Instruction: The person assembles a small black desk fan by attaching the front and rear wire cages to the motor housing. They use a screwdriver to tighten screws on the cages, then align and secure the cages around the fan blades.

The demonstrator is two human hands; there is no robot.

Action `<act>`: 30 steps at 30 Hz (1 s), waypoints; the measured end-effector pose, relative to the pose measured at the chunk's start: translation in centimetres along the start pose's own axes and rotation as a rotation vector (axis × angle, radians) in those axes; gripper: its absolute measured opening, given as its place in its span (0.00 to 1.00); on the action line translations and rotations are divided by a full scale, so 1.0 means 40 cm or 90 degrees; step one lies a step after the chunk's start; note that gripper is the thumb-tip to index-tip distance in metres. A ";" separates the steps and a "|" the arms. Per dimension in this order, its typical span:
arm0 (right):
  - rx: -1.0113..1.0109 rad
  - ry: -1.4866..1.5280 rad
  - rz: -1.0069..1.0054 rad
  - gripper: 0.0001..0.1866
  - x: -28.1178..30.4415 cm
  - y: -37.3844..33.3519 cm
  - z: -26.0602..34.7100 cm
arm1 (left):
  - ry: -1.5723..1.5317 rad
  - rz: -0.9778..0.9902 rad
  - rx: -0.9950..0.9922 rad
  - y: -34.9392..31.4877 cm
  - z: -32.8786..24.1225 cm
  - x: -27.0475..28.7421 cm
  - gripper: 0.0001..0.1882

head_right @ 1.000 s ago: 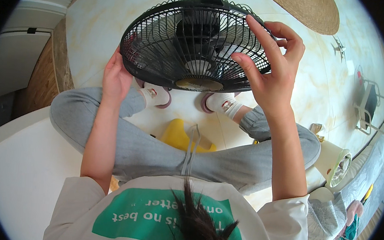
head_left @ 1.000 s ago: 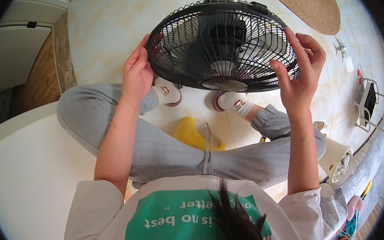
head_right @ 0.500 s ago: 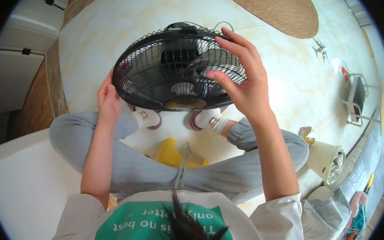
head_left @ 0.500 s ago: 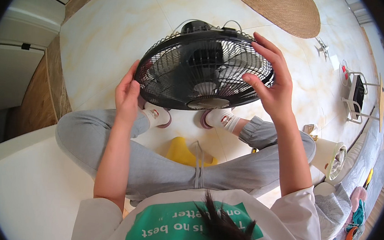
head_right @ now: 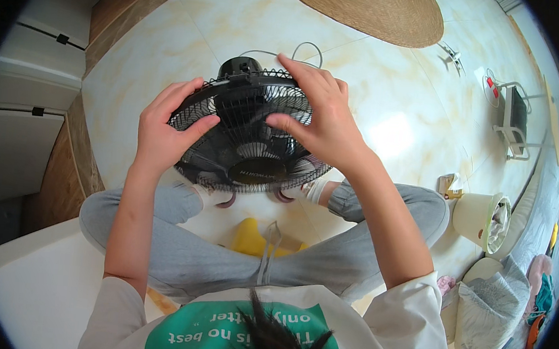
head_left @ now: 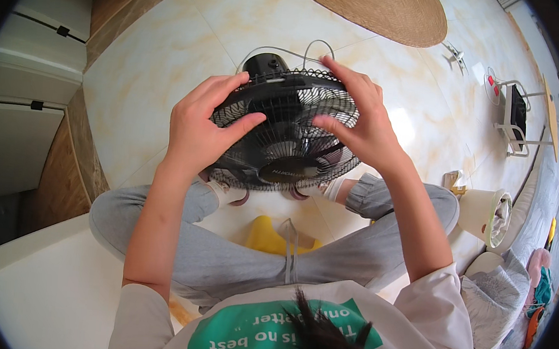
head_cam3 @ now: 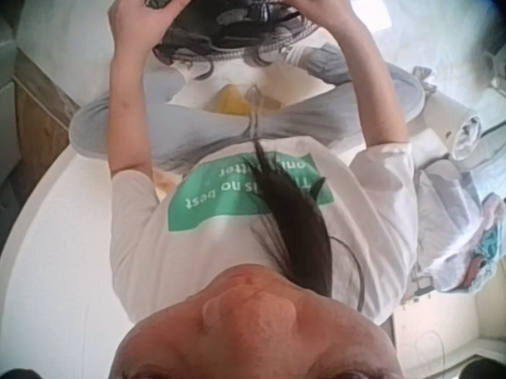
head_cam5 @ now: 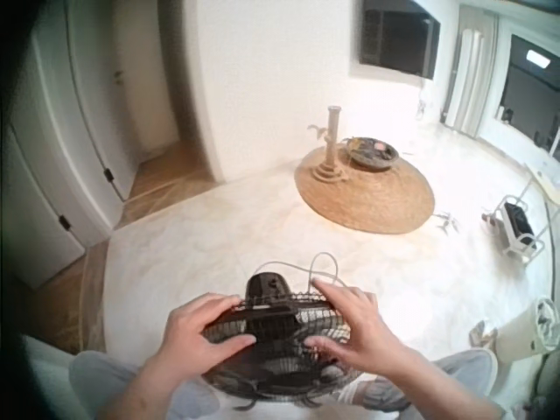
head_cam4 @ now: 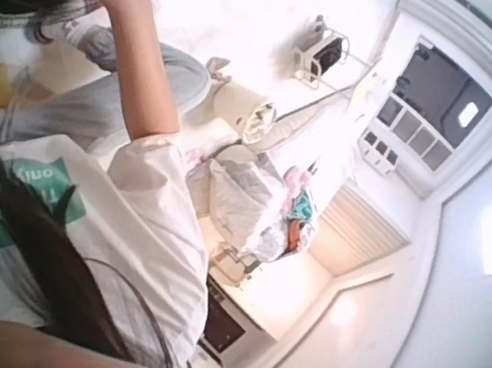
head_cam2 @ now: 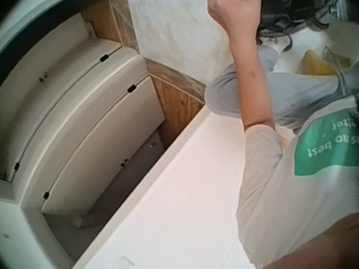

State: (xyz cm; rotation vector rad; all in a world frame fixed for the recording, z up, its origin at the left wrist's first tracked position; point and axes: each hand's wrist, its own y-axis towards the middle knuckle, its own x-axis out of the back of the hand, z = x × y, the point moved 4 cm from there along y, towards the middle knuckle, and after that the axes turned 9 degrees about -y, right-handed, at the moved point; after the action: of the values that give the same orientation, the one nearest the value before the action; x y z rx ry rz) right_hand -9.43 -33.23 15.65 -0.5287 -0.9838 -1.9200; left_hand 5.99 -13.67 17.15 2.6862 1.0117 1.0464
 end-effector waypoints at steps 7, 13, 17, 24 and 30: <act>-0.020 -0.080 -0.152 0.41 -0.003 -0.035 -0.013 | -0.037 -0.075 -0.073 -0.015 0.023 0.008 0.30; -0.551 0.235 -0.419 0.40 -0.132 -0.336 -0.123 | -0.016 -0.074 -0.077 -0.011 0.022 0.008 0.31; -0.990 0.726 -0.341 0.47 -0.395 -0.510 -0.180 | -0.030 -0.041 -0.048 -0.005 0.029 0.007 0.32; -0.683 0.911 -0.242 0.38 -0.467 -0.484 -0.148 | -0.091 0.065 0.087 0.025 0.044 0.022 0.38; -0.585 0.837 -0.279 0.32 -0.476 -0.468 -0.143 | -0.135 0.116 0.047 0.040 0.056 0.032 0.41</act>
State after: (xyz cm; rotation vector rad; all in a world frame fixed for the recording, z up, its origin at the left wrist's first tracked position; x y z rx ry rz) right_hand -15.53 -22.51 -8.70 0.5464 0.7101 -2.3837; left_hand 8.98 -13.80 16.66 2.9172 0.7951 0.7390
